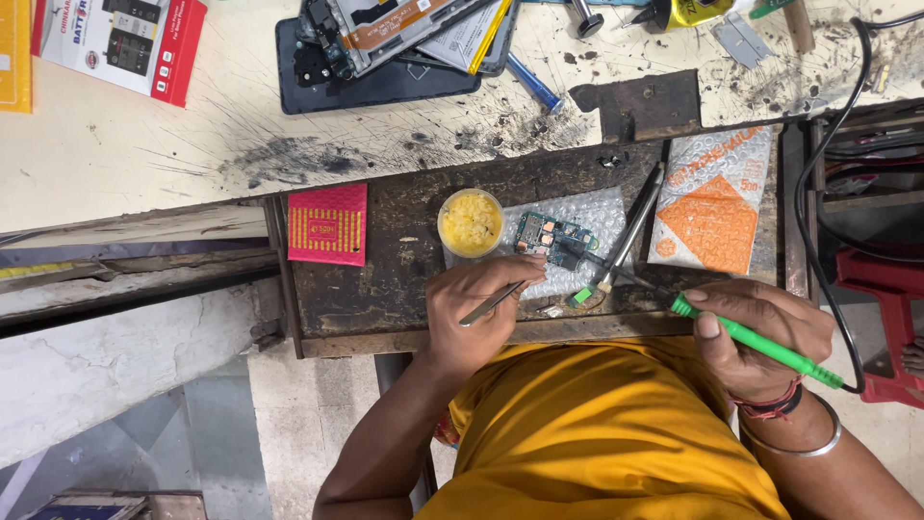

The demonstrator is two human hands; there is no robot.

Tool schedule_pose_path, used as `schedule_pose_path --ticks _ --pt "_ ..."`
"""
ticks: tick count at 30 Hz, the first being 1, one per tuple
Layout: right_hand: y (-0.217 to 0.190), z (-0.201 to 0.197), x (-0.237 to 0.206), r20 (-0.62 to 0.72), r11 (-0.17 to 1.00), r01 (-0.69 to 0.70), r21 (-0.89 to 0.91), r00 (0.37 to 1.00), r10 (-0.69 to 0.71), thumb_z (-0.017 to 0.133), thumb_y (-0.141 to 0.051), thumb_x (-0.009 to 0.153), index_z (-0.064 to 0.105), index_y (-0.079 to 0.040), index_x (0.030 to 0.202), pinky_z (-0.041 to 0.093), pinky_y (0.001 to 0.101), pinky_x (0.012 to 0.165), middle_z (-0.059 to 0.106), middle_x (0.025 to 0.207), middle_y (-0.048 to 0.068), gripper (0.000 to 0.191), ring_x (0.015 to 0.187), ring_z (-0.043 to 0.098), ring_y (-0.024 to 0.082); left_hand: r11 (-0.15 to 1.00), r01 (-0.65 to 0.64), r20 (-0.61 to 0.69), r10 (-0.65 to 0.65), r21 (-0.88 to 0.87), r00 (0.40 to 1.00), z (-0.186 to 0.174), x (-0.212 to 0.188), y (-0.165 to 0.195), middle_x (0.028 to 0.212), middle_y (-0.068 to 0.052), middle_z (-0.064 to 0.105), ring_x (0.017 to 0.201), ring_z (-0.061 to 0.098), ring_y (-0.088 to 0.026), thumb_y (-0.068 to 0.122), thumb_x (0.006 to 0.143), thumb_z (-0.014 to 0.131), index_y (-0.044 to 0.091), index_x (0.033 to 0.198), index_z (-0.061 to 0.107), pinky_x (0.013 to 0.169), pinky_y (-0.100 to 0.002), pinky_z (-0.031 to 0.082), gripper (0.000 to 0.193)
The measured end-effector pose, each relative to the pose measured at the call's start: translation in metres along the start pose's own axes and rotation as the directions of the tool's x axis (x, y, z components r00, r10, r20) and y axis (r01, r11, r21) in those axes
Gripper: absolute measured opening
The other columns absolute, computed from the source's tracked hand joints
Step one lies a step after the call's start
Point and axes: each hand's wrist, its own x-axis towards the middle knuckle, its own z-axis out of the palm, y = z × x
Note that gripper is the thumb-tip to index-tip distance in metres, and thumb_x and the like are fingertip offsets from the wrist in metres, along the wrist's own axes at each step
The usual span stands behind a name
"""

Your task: The person uses a soldering iron and tweezers to work on a small circuit board placed on a workbench. They apply solder to specific points on the board while holding it steady with the tweezers.

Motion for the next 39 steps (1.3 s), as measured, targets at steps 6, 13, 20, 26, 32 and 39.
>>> schedule_pose_path --ticks 6,13,20,26,32,39 --pt "-0.002 0.002 0.005 0.085 0.998 0.065 0.023 0.994 -0.066 0.070 -0.018 0.102 0.069 0.001 0.093 0.062 0.0300 0.069 0.074 0.088 0.011 0.020 0.076 0.076 0.024 1.000 -0.008 -0.008 0.008 -0.015 1.000 0.002 -0.001 0.000 0.106 -0.013 0.078 0.102 0.079 -0.024 -0.014 0.090 0.063 0.003 0.102 0.071 0.090 -0.036 0.069 0.022" --pt "-0.006 0.001 0.012 0.118 0.997 0.067 0.034 0.990 -0.071 0.071 -0.013 0.097 0.071 0.001 0.092 0.059 0.0304 0.064 0.074 0.084 0.011 0.015 0.076 0.075 0.024 1.000 -0.011 -0.015 0.012 0.016 1.000 0.006 -0.002 0.001 0.104 -0.012 0.079 0.101 0.080 -0.023 -0.014 0.090 0.062 0.003 0.100 0.071 0.089 -0.035 0.069 0.022" --pt "-0.006 0.002 0.012 0.125 0.998 0.059 0.019 0.990 -0.061 0.072 -0.012 0.094 0.073 0.000 0.093 0.057 0.0312 0.062 0.074 0.082 0.012 0.013 0.071 0.073 0.023 0.999 -0.027 -0.015 0.028 0.020 1.000 0.007 -0.003 -0.003 0.104 -0.012 0.078 0.100 0.080 -0.023 -0.014 0.090 0.063 0.003 0.100 0.070 0.088 -0.035 0.069 0.021" --pt "-0.005 0.004 0.011 0.112 0.995 0.048 0.086 0.992 -0.058 0.069 -0.010 0.097 0.071 0.001 0.097 0.058 0.0296 0.063 0.073 0.085 0.012 0.011 0.075 0.074 0.023 1.000 0.000 -0.017 0.000 0.024 1.000 0.005 -0.004 0.000 0.105 -0.012 0.079 0.100 0.080 -0.023 -0.012 0.091 0.062 0.004 0.101 0.071 0.086 -0.035 0.069 0.021" --pt "-0.003 0.001 0.027 0.122 0.995 0.030 0.099 0.992 -0.042 0.068 -0.007 0.090 0.071 0.003 0.094 0.059 0.0310 0.065 0.074 0.084 0.013 0.011 0.072 0.074 0.022 0.999 0.010 -0.075 -0.007 0.036 0.997 0.003 0.019 0.009 0.103 -0.010 0.080 0.096 0.081 -0.021 -0.012 0.091 0.064 0.007 0.098 0.072 0.082 -0.033 0.068 0.021" --pt "0.002 0.007 0.027 0.025 0.996 -0.008 0.092 1.000 0.006 0.073 -0.008 0.083 0.075 0.002 0.094 0.061 0.0295 0.061 0.077 0.081 0.011 0.016 0.067 0.078 0.019 0.995 0.026 -0.102 -0.016 0.095 0.995 -0.007 0.032 0.020 0.099 -0.007 0.081 0.093 0.081 -0.023 -0.015 0.076 0.063 0.006 0.094 0.074 0.079 -0.034 0.066 0.030"
